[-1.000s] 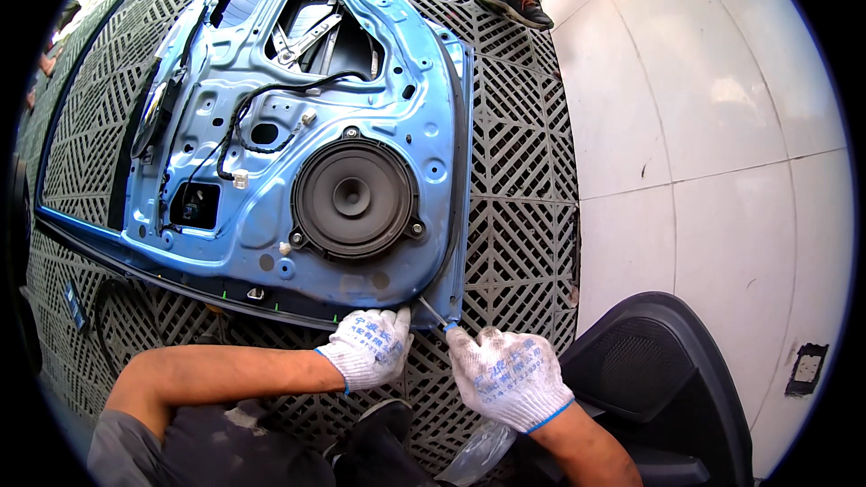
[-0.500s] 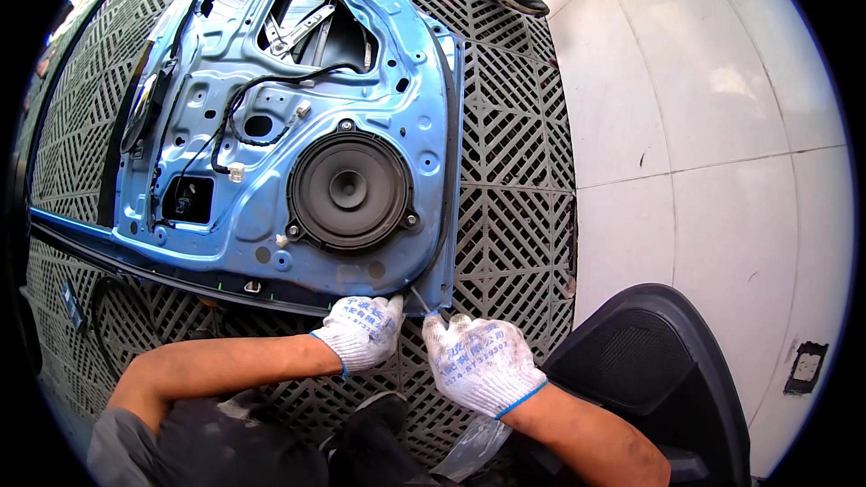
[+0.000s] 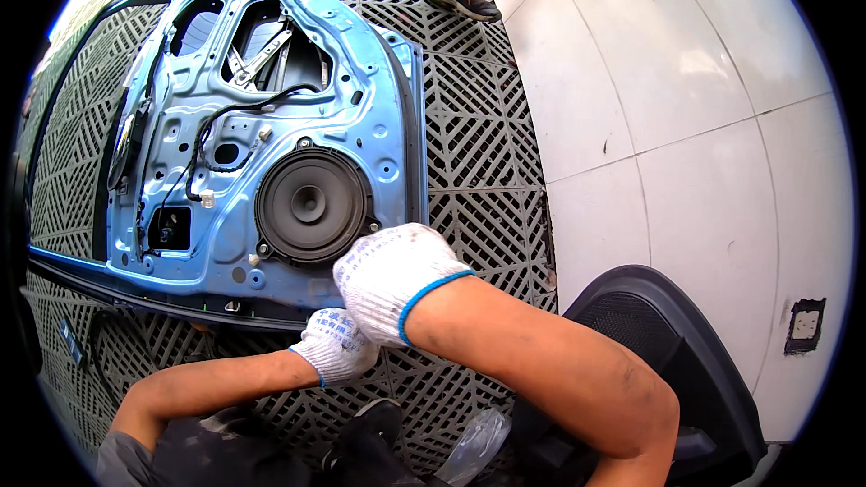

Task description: The person installs a black rubber weather seal onto the edge of a blue car door using a blue plastic trim tool. They press the seal into the channel along the door's perimeter and use the tool to tuck the edges securely.

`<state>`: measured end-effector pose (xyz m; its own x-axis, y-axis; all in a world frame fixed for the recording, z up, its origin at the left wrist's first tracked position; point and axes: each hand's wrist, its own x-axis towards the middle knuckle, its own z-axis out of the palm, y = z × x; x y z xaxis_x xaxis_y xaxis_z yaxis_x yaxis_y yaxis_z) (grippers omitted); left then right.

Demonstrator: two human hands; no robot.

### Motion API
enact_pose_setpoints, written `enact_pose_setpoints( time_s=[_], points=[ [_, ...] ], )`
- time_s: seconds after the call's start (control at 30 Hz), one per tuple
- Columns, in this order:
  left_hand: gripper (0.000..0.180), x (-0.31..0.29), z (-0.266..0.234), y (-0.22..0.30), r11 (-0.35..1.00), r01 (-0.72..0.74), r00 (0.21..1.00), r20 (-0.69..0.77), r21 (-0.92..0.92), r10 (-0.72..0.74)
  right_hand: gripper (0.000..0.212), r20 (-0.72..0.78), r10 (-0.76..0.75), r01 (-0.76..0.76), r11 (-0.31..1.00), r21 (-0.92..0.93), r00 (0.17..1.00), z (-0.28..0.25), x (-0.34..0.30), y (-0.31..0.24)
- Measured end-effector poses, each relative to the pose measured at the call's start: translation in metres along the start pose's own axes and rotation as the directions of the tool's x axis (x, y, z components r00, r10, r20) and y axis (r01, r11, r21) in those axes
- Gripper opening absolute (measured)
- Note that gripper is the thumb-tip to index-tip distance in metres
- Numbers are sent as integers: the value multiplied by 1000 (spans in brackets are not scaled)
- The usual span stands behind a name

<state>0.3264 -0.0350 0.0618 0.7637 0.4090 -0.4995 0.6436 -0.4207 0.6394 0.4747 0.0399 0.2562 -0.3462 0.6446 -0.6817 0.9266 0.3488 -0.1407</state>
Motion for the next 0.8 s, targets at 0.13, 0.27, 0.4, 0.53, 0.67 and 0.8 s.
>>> enact_pose_setpoints(
  time_s=[0.13,0.27,0.4,0.53,0.67,0.8],
  points=[
    [74,-11,-29,19,991,27,999,45,-133,-22,30,11,178,-178,977,121,984,-1,-54,36],
    [81,-10,-52,28,959,89,989,138,-268,-53,36,-315,375,-209,867,453,872,34,-105,55],
    [88,-2,-76,58,932,221,965,201,-288,-167,35,-376,499,-223,785,578,781,92,-126,62],
    [99,-1,-62,72,935,228,974,63,-273,-219,34,-450,531,-148,749,646,718,142,-125,67],
    [109,32,-70,67,833,240,965,220,-499,-146,34,-526,571,-152,755,638,630,156,-124,72],
    [84,61,-33,33,214,257,952,285,-942,112,29,-581,511,-131,811,571,633,152,-122,69]
  ],
)
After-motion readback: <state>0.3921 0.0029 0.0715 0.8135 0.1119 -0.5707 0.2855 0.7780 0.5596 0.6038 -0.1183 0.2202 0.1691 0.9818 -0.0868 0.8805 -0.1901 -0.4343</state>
